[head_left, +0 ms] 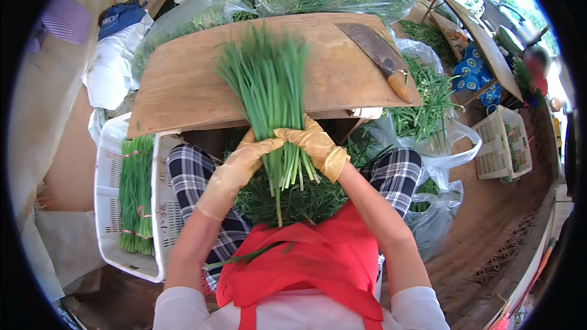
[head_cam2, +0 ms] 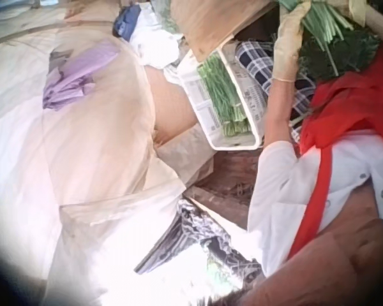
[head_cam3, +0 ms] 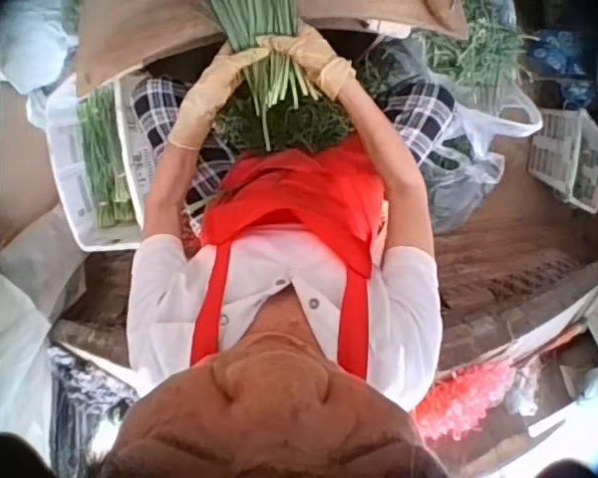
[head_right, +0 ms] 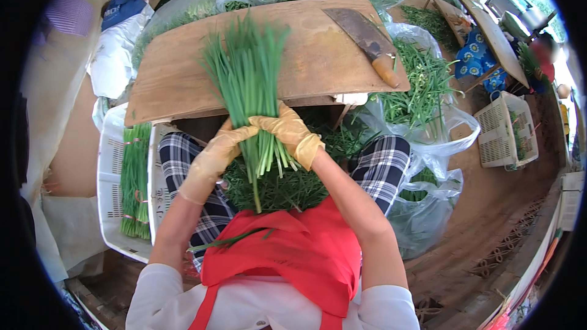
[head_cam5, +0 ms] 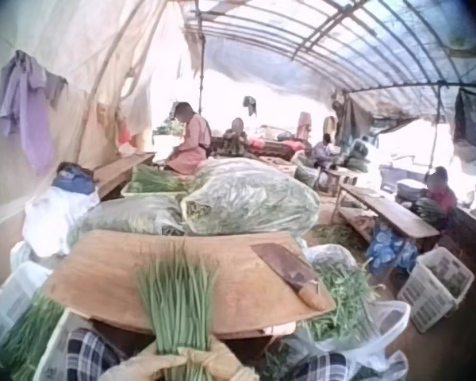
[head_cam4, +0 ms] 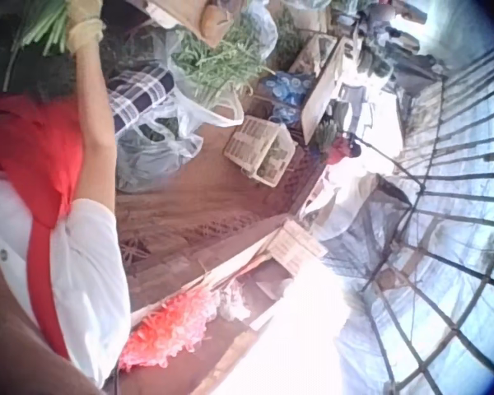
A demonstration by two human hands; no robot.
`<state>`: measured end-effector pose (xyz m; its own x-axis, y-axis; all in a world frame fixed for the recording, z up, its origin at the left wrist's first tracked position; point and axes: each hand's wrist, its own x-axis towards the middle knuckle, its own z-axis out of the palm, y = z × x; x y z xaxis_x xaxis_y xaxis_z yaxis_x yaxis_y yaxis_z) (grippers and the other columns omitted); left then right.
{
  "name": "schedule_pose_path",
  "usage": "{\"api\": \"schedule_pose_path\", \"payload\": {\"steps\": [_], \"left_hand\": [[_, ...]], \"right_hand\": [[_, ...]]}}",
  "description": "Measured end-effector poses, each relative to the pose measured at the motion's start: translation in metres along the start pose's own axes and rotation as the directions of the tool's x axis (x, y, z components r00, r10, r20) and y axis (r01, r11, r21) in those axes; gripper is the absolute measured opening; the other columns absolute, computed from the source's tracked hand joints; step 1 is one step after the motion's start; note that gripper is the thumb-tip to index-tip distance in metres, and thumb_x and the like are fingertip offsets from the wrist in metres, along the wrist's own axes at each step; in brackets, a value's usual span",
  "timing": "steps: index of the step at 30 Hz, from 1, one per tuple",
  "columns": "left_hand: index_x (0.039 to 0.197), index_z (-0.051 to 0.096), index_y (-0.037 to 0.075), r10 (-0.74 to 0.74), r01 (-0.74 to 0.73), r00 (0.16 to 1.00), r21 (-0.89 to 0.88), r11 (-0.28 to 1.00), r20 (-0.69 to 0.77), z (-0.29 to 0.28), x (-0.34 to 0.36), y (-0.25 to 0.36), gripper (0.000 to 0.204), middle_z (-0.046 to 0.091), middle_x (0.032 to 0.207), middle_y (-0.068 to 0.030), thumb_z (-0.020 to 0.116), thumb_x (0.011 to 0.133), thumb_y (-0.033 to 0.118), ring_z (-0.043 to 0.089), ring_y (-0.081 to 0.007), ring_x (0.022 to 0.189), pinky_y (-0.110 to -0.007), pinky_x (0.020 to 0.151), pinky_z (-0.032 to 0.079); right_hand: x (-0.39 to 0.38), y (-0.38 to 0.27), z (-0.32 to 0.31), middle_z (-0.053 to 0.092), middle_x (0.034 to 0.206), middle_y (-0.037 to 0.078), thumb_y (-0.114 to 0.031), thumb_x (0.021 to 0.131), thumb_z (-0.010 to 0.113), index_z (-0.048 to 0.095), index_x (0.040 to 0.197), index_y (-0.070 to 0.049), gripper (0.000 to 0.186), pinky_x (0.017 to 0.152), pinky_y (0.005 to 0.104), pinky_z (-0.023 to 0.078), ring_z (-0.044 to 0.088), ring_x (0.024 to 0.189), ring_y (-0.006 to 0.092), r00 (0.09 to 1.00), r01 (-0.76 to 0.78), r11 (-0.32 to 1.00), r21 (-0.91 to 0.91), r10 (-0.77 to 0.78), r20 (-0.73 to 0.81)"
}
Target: The person sits on the floor and trims the ends of green onions using a knife on a wooden board. They gather the trimmed onions into bundles and place them into a white basket. The person also handles plastic bags containing vegetables and uses rubber bands to secure the bundles.
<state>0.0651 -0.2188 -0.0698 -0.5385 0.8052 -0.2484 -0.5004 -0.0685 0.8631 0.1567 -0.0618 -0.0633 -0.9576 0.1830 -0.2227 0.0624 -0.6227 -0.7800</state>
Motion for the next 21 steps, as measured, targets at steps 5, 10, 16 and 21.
{"api": "schedule_pose_path", "payload": {"steps": [5,10,16,21], "left_hand": [[0.131,0.052,0.0,0.251,-0.208,0.967,0.461,0.863,-0.033,0.038,-0.009,0.105,0.053,0.064,0.121,-0.0109,0.074,0.085,0.016,0.059,-0.0203,0.114,-0.033,0.104,0.043],[0.123,0.061,-0.001,0.306,-0.171,0.944,0.615,0.769,-0.12,0.036,0.013,0.204,0.048,0.066,0.119,-0.0143,0.078,0.082,0.02,0.059,-0.0208,0.115,-0.032,0.106,0.042],[0.124,0.061,-0.001,0.476,-0.449,0.85,0.782,0.433,0.225,-0.051,0.046,0.203,0.038,0.065,0.123,-0.0145,0.066,0.088,0.011,0.06,-0.0216,0.116,-0.032,0.105,0.044],[0.123,0.062,-0.001,0.522,-0.476,0.767,0.876,0.074,0.373,-0.058,0.035,0.176,0.034,0.065,0.124,-0.0134,0.057,0.089,0.003,0.06,-0.0213,0.117,-0.031,0.104,0.045]], "right_hand": [[0.017,-0.067,0.044,0.066,0.116,0.01,-0.008,0.083,0.076,0.053,0.13,0.0,0.053,0.094,0.0304,0.051,0.061,0.105,0.0174,0.961,0.276,0.903,-0.328,-0.269,0.07],[0.074,-0.14,0.097,0.068,0.11,0.009,-0.008,0.084,0.075,0.055,0.125,-0.001,0.047,0.092,0.0302,0.053,0.063,0.1,0.0159,0.862,0.504,0.68,-0.532,-0.439,0.254],[0.123,-0.147,0.11,0.065,0.118,0.011,-0.009,0.077,0.082,0.051,0.131,-0.002,0.063,0.095,0.0328,0.051,0.061,0.108,0.0182,0.905,0.423,0.729,-0.538,-0.315,0.285],[0.162,-0.113,0.078,0.065,0.121,0.012,-0.019,0.079,0.082,0.053,0.133,-0.003,0.063,0.094,0.0336,0.05,0.061,0.11,0.0184,0.951,0.308,0.597,-0.74,-0.191,0.242]]}}
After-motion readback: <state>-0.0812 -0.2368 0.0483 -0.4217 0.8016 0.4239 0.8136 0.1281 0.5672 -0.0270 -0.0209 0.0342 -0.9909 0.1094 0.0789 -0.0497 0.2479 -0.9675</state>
